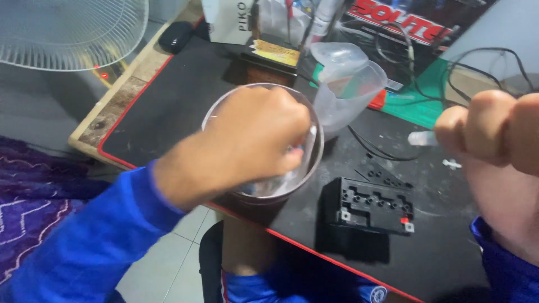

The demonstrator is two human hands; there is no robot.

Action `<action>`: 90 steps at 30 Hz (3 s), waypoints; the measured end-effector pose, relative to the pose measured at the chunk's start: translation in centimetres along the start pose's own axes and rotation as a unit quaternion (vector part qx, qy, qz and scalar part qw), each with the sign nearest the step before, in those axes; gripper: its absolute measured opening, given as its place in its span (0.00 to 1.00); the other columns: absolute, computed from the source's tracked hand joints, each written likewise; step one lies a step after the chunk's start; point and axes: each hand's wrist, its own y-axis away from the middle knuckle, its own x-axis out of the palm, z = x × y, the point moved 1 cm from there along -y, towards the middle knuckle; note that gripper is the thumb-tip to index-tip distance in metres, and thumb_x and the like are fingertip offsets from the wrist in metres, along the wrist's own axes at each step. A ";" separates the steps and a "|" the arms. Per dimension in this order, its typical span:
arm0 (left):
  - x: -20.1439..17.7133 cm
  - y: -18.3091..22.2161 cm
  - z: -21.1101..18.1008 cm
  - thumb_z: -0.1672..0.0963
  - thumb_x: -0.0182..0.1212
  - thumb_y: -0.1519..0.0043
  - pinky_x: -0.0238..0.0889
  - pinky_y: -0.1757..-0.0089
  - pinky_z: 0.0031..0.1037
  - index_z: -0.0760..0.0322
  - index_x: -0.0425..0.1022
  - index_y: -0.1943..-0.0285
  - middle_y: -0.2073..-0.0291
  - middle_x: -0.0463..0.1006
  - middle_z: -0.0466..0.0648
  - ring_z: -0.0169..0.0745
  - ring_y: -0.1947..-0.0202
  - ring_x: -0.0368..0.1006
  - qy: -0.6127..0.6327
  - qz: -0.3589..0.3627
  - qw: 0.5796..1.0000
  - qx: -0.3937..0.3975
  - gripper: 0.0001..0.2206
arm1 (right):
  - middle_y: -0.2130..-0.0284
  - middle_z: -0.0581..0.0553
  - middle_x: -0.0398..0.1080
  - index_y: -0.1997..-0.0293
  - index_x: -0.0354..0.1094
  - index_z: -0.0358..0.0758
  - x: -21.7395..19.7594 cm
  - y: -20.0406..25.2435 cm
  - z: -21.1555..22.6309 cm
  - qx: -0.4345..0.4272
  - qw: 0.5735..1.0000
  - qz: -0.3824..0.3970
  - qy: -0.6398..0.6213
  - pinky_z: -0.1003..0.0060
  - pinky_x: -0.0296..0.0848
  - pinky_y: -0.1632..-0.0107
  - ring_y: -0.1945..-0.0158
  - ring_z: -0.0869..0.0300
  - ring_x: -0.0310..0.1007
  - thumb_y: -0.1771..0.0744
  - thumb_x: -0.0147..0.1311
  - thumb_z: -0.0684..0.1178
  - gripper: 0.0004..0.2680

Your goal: Using a syringe to fill the individual cells of a lead-acid battery with electrolyte liquid and cleaning the tool with a cloth.

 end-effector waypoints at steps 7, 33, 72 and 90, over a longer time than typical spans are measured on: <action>-6.0 2.2 -1.0 0.53 0.68 0.37 0.59 0.69 0.38 0.58 0.81 0.63 0.72 0.79 0.43 0.44 0.71 0.74 0.115 -0.101 0.986 0.072 0.06 | 0.85 0.54 0.48 0.78 0.48 0.50 -3.8 4.8 -0.5 -0.050 0.997 0.014 0.058 0.55 0.59 0.50 0.75 0.59 0.45 0.27 0.45 0.79 0.27; 2.2 -4.3 -23.8 0.61 0.58 0.31 0.53 0.69 0.33 0.64 0.75 0.62 0.68 0.78 0.42 0.44 0.73 0.64 0.171 -0.344 0.905 0.184 0.05 | 0.45 0.30 0.66 0.58 0.69 0.38 -9.2 21.3 -6.3 -0.006 0.880 0.169 0.443 0.34 0.54 0.30 0.39 0.40 0.65 0.36 0.60 0.49 0.08; 12.9 -7.5 -33.6 0.63 0.67 0.34 0.70 0.62 0.36 0.63 0.80 0.55 0.50 0.79 0.57 0.52 0.64 0.73 0.271 -0.380 0.842 0.271 0.04 | 0.56 0.38 0.74 0.49 0.73 0.22 -11.9 33.6 -7.1 0.264 0.860 -0.308 -0.309 0.65 0.71 0.45 0.50 0.55 0.74 0.32 0.56 0.39 0.10; 12.5 -6.1 -35.6 0.55 0.74 0.42 0.62 0.51 0.42 0.55 0.77 0.63 0.47 0.74 0.53 0.54 0.54 0.68 0.290 -0.335 0.896 0.037 0.08 | 0.66 0.44 0.71 0.55 0.71 0.28 -9.5 33.0 -8.1 0.243 0.813 -0.423 -0.318 0.74 0.68 0.55 0.63 0.63 0.70 0.32 0.55 0.38 0.04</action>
